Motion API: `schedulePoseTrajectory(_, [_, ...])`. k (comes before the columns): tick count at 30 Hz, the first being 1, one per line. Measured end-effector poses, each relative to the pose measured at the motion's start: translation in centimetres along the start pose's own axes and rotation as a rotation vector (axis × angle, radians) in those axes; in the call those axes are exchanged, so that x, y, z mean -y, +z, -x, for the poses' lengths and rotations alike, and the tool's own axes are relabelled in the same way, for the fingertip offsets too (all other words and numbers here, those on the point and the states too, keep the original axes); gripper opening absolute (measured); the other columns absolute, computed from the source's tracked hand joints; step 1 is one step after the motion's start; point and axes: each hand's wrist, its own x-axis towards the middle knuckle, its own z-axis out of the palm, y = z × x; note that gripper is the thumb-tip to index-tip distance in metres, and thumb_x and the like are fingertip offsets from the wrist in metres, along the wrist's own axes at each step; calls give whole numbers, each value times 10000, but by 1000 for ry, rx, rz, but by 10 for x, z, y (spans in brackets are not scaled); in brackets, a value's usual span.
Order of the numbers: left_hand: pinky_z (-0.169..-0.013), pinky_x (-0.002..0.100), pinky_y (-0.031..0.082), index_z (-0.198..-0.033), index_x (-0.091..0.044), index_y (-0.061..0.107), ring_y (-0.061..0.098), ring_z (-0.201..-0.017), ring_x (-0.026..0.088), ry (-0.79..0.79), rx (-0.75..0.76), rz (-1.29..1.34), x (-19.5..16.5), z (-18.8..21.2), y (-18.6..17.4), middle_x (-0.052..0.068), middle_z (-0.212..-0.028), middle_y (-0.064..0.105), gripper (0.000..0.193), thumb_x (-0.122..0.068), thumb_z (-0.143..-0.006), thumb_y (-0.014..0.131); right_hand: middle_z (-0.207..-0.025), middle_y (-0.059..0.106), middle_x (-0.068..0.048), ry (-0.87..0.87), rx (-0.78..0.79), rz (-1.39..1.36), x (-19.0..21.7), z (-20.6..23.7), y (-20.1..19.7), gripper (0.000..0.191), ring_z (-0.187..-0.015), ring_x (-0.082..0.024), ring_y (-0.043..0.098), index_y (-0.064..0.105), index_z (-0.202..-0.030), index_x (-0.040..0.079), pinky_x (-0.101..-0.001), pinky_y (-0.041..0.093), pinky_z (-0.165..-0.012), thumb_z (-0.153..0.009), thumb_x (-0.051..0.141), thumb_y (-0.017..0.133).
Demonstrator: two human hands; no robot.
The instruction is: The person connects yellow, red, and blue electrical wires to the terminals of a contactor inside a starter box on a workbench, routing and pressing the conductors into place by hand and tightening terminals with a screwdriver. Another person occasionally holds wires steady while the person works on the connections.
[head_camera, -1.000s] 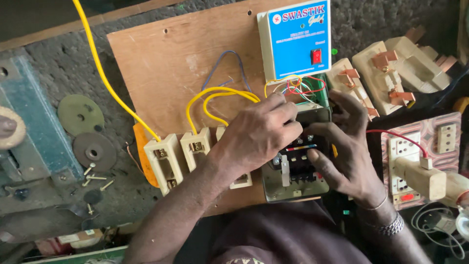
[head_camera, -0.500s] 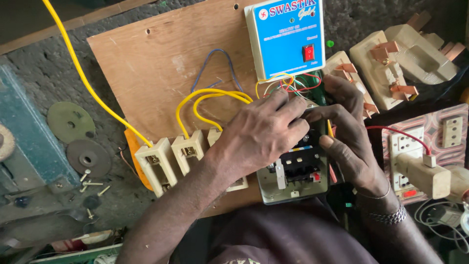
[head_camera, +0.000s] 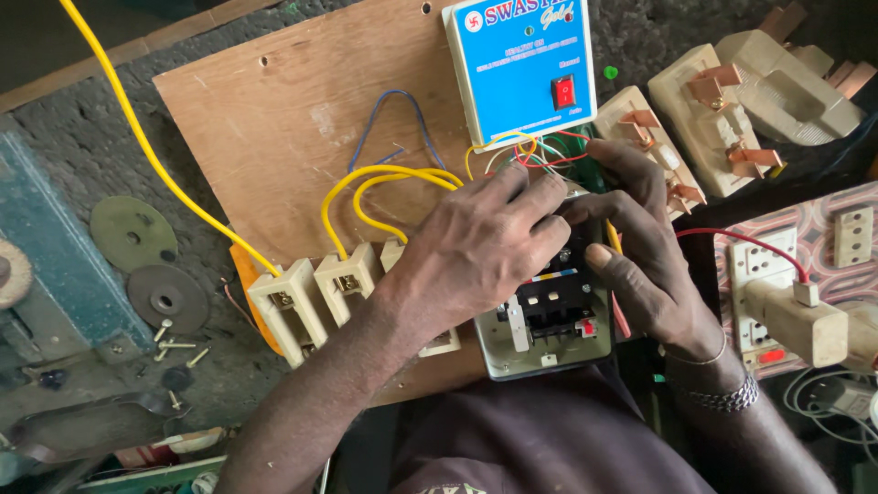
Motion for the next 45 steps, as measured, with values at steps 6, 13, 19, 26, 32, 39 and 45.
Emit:
schedulePoseTrajectory(6, [-855,396,577,-956,-39,674,613,-1025,270,-4,22,-7,0,0,-3,94,-1125,602,69,-78,-913,637,-1645,309,-208,3,0,36,0,0,0,465,-1587,-345,260,617,-1238,36,-506,200,-1320,-1024,437,523])
schedulePoseTrajectory(13, [-863,388,576,-938,-34,658,617,-1031,261,-7,-7,-20,1,0,-3,102,-1117,591,48,-69,-919,633,-1642,325,-200,-8,-4,73,-1,0,1,465,-1574,-341,286,628,-1221,46,-503,218,-1314,-1031,456,518])
schedulePoseTrajectory(19, [-859,382,575,-926,-32,660,615,-1012,262,-2,-3,-49,0,0,-2,105,-1091,587,50,-69,-898,640,-1633,314,-204,4,0,26,-2,0,1,452,-1563,-337,301,619,-1228,45,-497,245,-1298,-1039,445,526])
schedulePoseTrajectory(26, [-860,393,569,-908,-31,666,616,-1001,258,-9,1,-41,-1,-1,1,106,-1074,591,50,-74,-890,647,-1631,328,-198,-15,-9,49,-5,0,2,447,-1557,-332,315,622,-1226,48,-491,255,-1299,-1041,444,529])
schedulePoseTrajectory(32, [-840,396,560,-848,-57,661,614,-989,254,0,11,1,2,2,2,88,-1003,599,73,-102,-903,643,-1621,332,-200,-20,-13,68,-4,1,2,412,-1543,-337,320,645,-1214,46,-487,261,-1287,-1017,396,552])
schedulePoseTrajectory(39, [-866,386,555,-880,-68,657,608,-1044,258,12,-83,58,5,6,3,77,-1018,599,42,-93,-906,636,-1602,328,-189,-89,-89,237,-2,-3,7,323,-1534,-335,362,693,-1212,53,-478,303,-1307,-965,222,572])
schedulePoseTrajectory(45, [-933,383,551,-898,-79,671,602,-1085,245,9,-185,77,4,11,7,45,-1032,588,41,-116,-886,658,-1575,353,-214,-89,-79,253,7,-6,8,330,-1516,-368,351,717,-1110,49,-490,279,-1283,-841,233,665])
